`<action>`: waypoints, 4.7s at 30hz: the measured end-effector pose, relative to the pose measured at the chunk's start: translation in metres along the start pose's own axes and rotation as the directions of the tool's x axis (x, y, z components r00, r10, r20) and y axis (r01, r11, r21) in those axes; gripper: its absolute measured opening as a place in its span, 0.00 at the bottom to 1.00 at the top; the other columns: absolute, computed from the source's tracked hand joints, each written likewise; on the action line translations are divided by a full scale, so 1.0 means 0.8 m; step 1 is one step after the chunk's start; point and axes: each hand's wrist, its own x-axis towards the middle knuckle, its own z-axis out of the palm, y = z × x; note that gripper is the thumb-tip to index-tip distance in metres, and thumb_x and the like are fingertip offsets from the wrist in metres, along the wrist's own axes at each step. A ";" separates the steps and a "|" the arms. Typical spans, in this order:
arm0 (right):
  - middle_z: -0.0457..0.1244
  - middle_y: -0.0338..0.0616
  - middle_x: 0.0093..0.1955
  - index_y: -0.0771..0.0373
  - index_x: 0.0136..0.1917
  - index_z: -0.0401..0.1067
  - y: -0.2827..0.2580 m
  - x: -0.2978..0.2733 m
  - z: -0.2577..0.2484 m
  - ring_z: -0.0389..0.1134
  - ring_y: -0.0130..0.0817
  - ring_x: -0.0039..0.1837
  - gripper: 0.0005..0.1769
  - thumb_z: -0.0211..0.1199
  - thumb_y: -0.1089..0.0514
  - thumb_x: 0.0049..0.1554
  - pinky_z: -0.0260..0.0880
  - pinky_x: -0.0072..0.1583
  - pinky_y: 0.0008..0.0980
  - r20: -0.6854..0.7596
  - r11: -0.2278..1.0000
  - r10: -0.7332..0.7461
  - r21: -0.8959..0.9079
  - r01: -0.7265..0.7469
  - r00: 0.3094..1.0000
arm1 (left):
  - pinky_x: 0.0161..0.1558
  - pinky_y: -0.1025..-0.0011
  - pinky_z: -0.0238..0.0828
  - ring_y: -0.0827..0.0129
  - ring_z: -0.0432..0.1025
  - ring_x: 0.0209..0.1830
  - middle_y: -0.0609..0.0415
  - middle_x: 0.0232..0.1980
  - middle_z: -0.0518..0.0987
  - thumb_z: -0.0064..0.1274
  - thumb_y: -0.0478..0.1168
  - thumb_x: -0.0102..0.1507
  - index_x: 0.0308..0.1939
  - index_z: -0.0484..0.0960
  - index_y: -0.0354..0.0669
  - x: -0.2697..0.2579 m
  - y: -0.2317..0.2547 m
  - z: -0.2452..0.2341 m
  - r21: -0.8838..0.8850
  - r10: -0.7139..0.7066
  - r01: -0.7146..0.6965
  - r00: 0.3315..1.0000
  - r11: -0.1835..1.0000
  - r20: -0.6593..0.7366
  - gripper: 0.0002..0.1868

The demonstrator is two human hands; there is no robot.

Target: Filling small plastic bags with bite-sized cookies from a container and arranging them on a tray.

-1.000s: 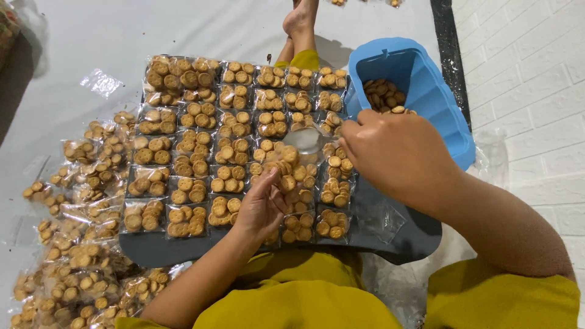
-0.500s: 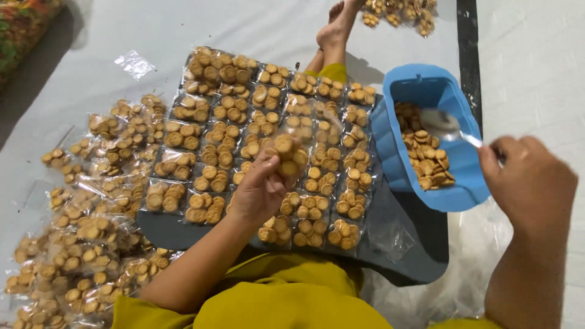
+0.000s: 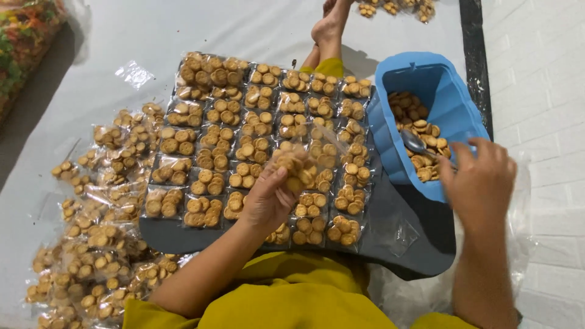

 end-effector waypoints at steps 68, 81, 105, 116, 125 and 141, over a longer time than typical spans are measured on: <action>0.67 0.56 0.52 0.65 0.46 0.83 -0.169 -0.044 -0.041 0.71 0.44 0.54 0.13 0.59 0.73 0.56 0.71 0.56 0.40 -0.125 -0.074 0.177 0.987 0.140 0.976 | 0.45 0.57 0.84 0.48 0.81 0.46 0.38 0.49 0.84 0.64 0.30 0.57 0.59 0.80 0.33 -0.002 0.010 0.039 0.911 -0.012 -0.004 1.000 0.413 0.009 0.25; 0.66 0.61 0.61 0.74 0.63 0.71 -0.240 -0.046 -0.062 0.68 0.60 0.65 0.36 0.78 0.51 0.48 0.74 0.61 0.48 -0.295 0.255 0.091 0.930 0.264 0.951 | 0.58 0.55 0.76 0.57 0.72 0.62 0.47 0.61 0.75 0.62 0.42 0.61 0.68 0.72 0.38 -0.011 -0.011 0.045 0.730 0.104 -0.023 0.992 0.683 -0.066 0.32; 0.59 0.51 0.67 0.68 0.74 0.57 -0.214 -0.072 -0.059 0.65 0.39 0.64 0.32 0.56 0.71 0.57 0.70 0.61 0.35 0.293 -0.595 0.006 0.770 -0.232 0.956 | 0.52 0.65 0.83 0.56 0.79 0.50 0.41 0.51 0.79 0.63 0.35 0.58 0.69 0.61 0.31 0.136 0.163 -0.009 0.981 0.187 0.173 0.965 0.084 -0.186 0.39; 0.62 0.54 0.63 0.68 0.73 0.57 -0.181 -0.087 -0.038 0.66 0.36 0.61 0.31 0.57 0.71 0.57 0.71 0.62 0.35 0.317 -0.576 0.034 0.781 -0.241 0.948 | 0.33 0.78 0.82 0.67 0.79 0.31 0.42 0.45 0.81 0.59 0.32 0.61 0.62 0.68 0.31 0.232 0.167 -0.069 0.924 0.255 0.295 0.938 -0.241 -0.233 0.27; 0.66 0.50 0.59 0.65 0.70 0.64 -0.156 -0.094 -0.038 0.68 0.32 0.59 0.29 0.60 0.71 0.55 0.71 0.61 0.29 0.320 -0.365 0.060 0.889 -0.277 0.946 | 0.32 0.60 0.80 0.49 0.77 0.31 0.36 0.41 0.78 0.51 0.25 0.57 0.46 0.78 0.30 0.238 0.158 -0.082 0.635 0.224 0.137 0.973 -0.760 0.058 0.12; 0.69 0.44 0.57 0.61 0.56 0.79 -0.088 -0.146 0.041 0.67 0.46 0.59 0.16 0.70 0.62 0.53 0.69 0.60 0.41 0.145 0.709 0.175 0.668 -0.227 0.974 | 0.34 0.74 0.76 0.64 0.75 0.47 0.48 0.68 0.72 0.58 0.41 0.67 0.67 0.70 0.47 -0.022 0.126 0.036 0.662 0.178 -0.192 0.876 -0.724 0.449 0.25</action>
